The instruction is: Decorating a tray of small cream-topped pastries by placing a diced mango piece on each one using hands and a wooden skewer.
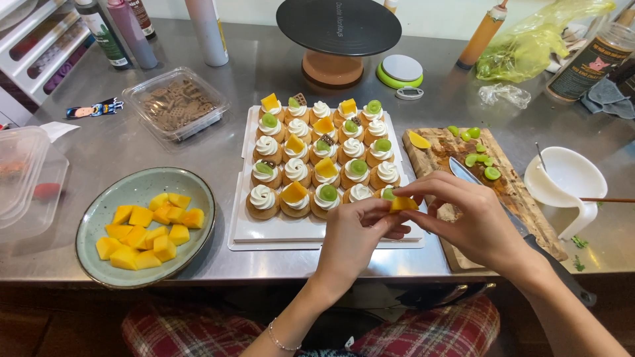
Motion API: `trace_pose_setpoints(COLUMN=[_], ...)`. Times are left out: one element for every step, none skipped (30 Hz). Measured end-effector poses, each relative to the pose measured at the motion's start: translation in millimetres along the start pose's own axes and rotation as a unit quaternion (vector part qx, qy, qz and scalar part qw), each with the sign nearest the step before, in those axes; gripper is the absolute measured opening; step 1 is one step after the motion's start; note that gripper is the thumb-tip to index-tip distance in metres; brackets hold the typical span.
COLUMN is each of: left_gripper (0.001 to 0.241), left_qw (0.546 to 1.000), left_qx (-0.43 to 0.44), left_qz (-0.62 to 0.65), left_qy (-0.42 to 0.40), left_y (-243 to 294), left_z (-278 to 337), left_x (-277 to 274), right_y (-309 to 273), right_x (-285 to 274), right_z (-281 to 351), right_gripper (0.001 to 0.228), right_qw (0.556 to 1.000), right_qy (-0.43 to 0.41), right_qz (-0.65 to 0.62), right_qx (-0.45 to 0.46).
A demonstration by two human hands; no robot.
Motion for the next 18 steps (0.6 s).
trace_pose_setpoints(left_gripper=[0.028, 0.024, 0.020, 0.020, 0.019, 0.019, 0.019, 0.022, 0.026, 0.026, 0.033, 0.041, 0.041, 0.047, 0.052, 0.052, 0.051, 0.051], left_qw=[1.000, 1.000, 0.999, 0.999, 0.998, 0.996, 0.996, 0.996, 0.995, 0.995, 0.995, 0.994, 0.994, 0.984, 0.964, 0.964, 0.961, 0.955], left_qx=[0.000, -0.016, -0.033, -0.033, -0.019, -0.005, -0.005, -0.006, -0.007, -0.007, 0.015, 0.037, 0.036, 0.073, 0.109, 0.109, 0.119, 0.130], left_qz=[0.000, -0.014, -0.029, -0.029, -0.043, -0.058, -0.058, -0.069, -0.080, -0.080, -0.081, -0.083, -0.083, -0.162, -0.239, -0.240, -0.241, -0.242], left_qy=[0.001, -0.013, -0.026, -0.026, -0.043, -0.061, -0.061, -0.061, -0.060, -0.060, -0.062, -0.065, -0.065, -0.019, 0.027, 0.026, 0.067, 0.108], left_y=[-0.5, -2.5, -4.4, -5.4, -5.1, -5.0, -3.9, -2.8, -1.5, 2.9, 9.2, 15.5, 9.4, 8.0, 7.2, 17.1, 29.5, 42.0], left_z=[-2.9, -6.0, -9.0, -11.2, -13.7, -16.1, -18.8, -21.5, -24.4, -24.4, -24.1, -23.8, -29.8, -35.2, -40.2, -35.3, -30.1, -24.7], left_x=[0.9, 3.3, 5.5, 4.6, 5.8, 7.2, 7.2, 7.1, 6.8, 6.1, 5.8, 5.6, 1.1, -6.9, -14.0, -19.4, -29.3, -39.2], right_y=[1.5, 2.2, 3.0, 4.2, 6.2, 8.3, 14.5, 26.0, 37.5, 47.4, 60.7, 74.3, 83.5, 94.4, 105.4, 114.7, 123.5, 132.4], right_x=[0.4, 0.0, -0.2, -1.0, -1.0, -0.9, 1.3, 3.2, 5.6, 10.0, 12.3, 15.1, 15.6, 15.2, 14.4, 17.9, 22.3, 26.9], right_z=[0.3, 0.7, 1.1, -0.6, -1.8, -2.9, -2.7, -2.2, -1.6, -3.4, -3.8, -3.8, -11.1, -17.5, -24.2, -31.2, -39.4, -48.0], right_gripper=[0.037, 0.036, 0.036, 0.036, 0.031, 0.027, 0.027, 0.026, 0.025, 0.025, 0.028, 0.031, 0.031, 0.032, 0.034, 0.034, 0.033, 0.032], right_qw=[1.000, 1.000, 1.000, 1.000, 0.999, 0.998, 0.998, 0.991, 0.979, 0.979, 0.963, 0.942, 0.942, 0.932, 0.922, 0.922, 0.939, 0.954], right_qy=[-0.001, 0.005, 0.012, 0.011, 0.001, -0.009, -0.009, 0.001, 0.012, 0.012, 0.049, 0.087, 0.087, 0.105, 0.123, 0.123, 0.104, 0.084], right_qz=[0.000, 0.001, 0.001, 0.001, -0.033, -0.067, -0.067, -0.127, -0.186, -0.185, -0.242, -0.298, -0.298, -0.317, -0.335, -0.335, -0.288, -0.239], right_qx=[-0.001, -0.010, -0.018, -0.019, -0.016, -0.012, -0.012, 0.036, 0.083, 0.083, 0.106, 0.127, 0.128, 0.138, 0.147, 0.148, 0.155, 0.161])
Point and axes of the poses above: each hand's wrist, its own z-axis away from the middle knuckle, its own x-axis out of the palm, y = z × x, the point moved 5 cm from there along -z, towards the middle knuckle, and after that the axes turned 6 degrees about -y, right-handed, at the moved point
